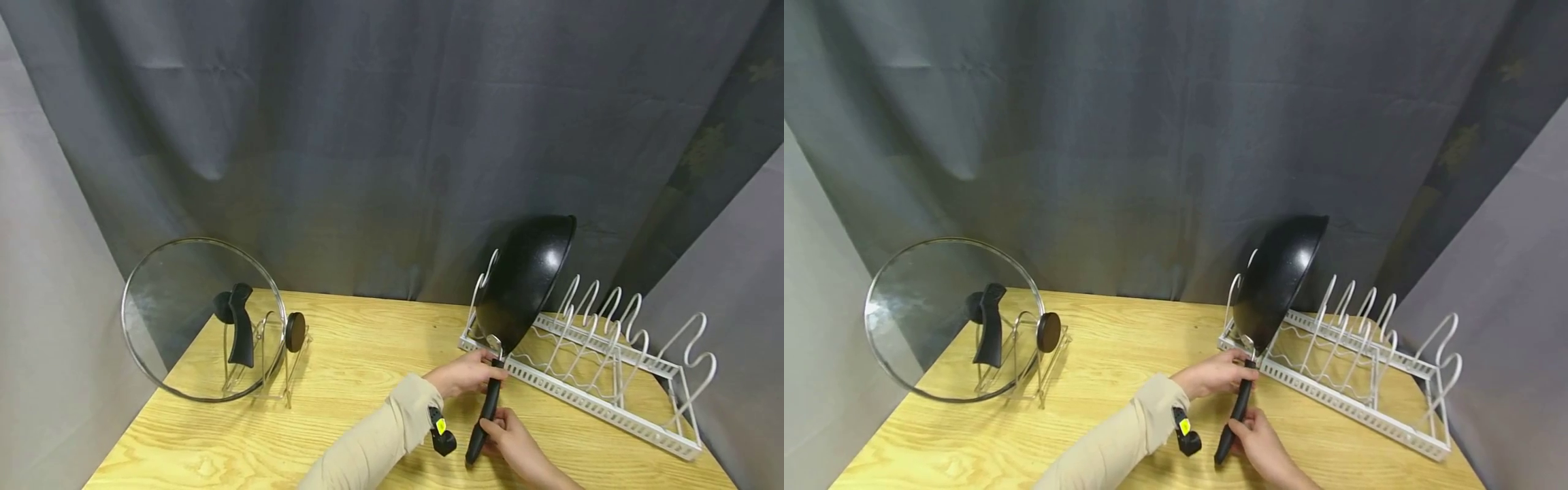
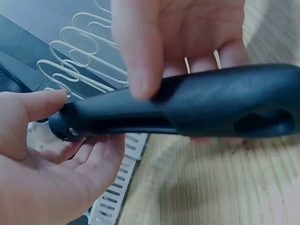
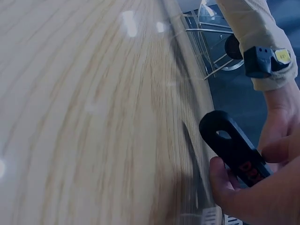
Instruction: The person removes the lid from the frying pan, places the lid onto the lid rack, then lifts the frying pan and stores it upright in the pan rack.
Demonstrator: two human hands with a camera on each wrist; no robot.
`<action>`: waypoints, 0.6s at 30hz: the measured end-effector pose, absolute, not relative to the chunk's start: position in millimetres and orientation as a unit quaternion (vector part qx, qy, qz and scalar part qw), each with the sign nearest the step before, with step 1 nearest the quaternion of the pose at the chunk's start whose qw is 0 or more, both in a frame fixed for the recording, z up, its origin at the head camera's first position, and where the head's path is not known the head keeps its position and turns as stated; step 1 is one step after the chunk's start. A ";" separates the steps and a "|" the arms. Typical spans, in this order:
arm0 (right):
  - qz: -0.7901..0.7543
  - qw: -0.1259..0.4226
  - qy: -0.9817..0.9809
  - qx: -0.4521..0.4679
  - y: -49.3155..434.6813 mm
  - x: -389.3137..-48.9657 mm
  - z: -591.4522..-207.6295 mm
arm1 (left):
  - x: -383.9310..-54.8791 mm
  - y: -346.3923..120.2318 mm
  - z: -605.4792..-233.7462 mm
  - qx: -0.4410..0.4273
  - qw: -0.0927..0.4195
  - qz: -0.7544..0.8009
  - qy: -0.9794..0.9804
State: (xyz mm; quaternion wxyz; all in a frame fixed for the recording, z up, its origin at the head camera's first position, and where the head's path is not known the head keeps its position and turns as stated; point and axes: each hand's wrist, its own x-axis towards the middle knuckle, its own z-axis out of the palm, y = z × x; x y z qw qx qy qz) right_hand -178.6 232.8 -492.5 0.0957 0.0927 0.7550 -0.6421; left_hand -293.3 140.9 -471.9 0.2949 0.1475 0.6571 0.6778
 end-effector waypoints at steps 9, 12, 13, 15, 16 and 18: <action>-0.639 0.086 0.762 0.060 242.2 -175.4 -495.6 | -294.9 132.6 -476.7 0.151 0.287 0.672 0.666; -0.640 0.087 0.762 0.047 244.4 -174.8 -496.3 | -294.1 129.8 -476.1 0.156 0.284 0.666 0.672; -0.640 0.087 0.762 0.042 245.2 -174.8 -496.5 | -294.0 129.1 -476.7 0.161 0.283 0.660 0.677; -0.640 0.087 0.763 0.035 246.5 -174.7 -497.0 | -293.4 127.0 -476.7 0.166 0.281 0.652 0.684; -0.639 0.087 0.764 0.032 247.3 -174.5 -497.2 | -293.1 125.8 -476.8 0.169 0.281 0.648 0.688; -0.637 0.090 0.765 0.032 249.0 -174.3 -497.5 | -292.8 123.5 -477.4 0.176 0.281 0.639 0.694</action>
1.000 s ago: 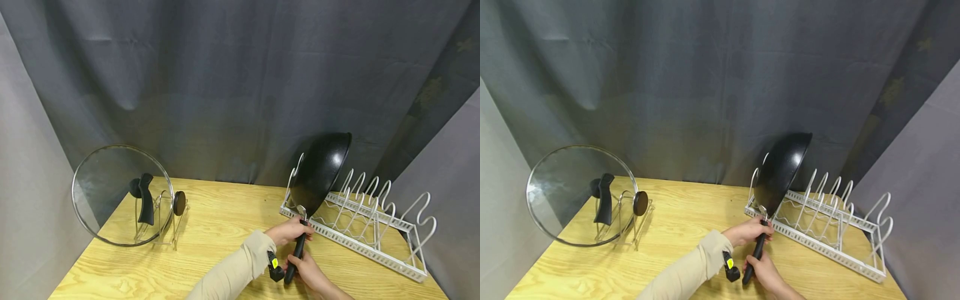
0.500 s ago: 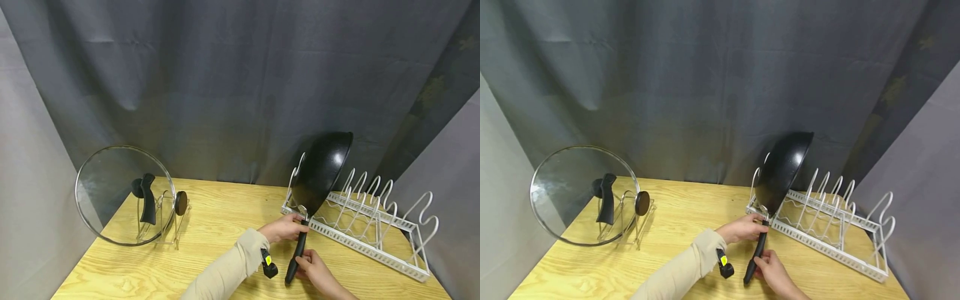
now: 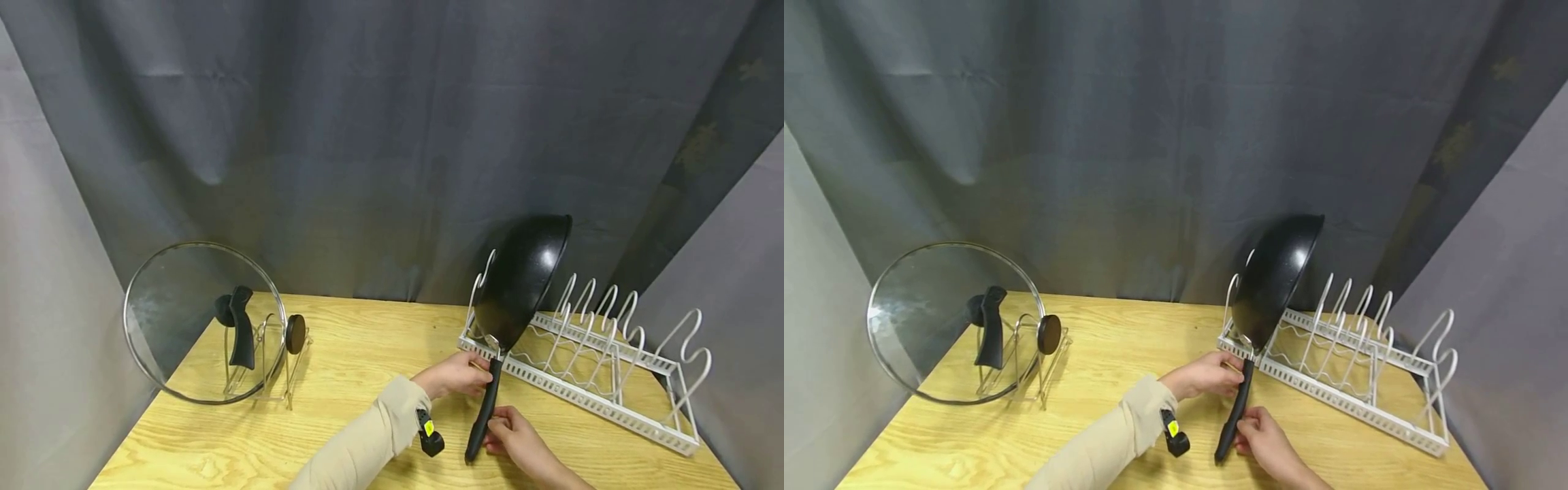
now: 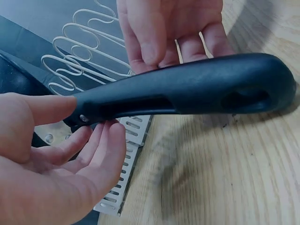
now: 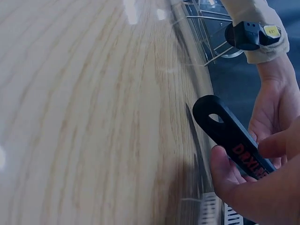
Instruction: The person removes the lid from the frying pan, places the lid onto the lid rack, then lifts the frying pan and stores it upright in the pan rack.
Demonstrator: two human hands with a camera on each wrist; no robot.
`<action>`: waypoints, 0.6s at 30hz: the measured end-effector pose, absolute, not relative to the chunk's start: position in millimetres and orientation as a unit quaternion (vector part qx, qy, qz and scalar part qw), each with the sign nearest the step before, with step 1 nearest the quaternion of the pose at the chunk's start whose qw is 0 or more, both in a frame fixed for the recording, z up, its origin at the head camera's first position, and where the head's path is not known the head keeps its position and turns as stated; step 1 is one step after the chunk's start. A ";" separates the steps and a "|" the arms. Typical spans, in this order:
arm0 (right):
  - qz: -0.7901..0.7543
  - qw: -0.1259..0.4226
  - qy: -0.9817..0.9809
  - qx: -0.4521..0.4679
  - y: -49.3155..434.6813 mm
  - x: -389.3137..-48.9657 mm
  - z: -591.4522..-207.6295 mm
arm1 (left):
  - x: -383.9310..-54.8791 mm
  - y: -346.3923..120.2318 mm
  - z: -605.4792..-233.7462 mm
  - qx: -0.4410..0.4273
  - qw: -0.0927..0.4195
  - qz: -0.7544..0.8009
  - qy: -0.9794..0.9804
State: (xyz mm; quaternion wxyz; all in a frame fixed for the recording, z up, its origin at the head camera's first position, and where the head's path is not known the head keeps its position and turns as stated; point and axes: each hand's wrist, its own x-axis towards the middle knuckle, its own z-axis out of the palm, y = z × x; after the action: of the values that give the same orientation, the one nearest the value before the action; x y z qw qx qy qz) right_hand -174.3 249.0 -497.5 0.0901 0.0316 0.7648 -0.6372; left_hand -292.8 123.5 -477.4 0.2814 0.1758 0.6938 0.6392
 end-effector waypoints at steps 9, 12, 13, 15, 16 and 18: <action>-0.625 0.089 0.774 0.041 256.3 -176.6 -497.5 | -294.1 113.1 -480.3 0.202 0.296 0.628 0.691; -0.613 0.070 0.786 0.051 257.0 -176.5 -496.0 | -292.7 105.8 -478.1 0.206 0.295 0.626 0.692; -0.606 0.065 0.791 0.055 257.5 -176.4 -495.2 | -292.1 103.0 -476.8 0.208 0.293 0.624 0.694; -0.591 0.052 0.803 0.059 258.5 -176.3 -493.4 | -290.3 96.7 -473.1 0.211 0.287 0.622 0.697; -0.585 0.047 0.807 0.061 259.2 -176.1 -492.4 | -289.4 93.2 -470.8 0.214 0.283 0.618 0.701; -0.573 0.041 0.816 0.066 260.9 -175.7 -490.6 | -287.9 86.5 -467.2 0.222 0.277 0.612 0.706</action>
State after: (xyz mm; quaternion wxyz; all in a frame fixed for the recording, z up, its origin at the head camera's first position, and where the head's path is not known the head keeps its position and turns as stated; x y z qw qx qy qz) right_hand -175.7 260.9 -490.6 0.0405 0.0660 0.8159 -0.5730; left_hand -287.9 86.5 -467.2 0.2768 0.2222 0.7063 0.6124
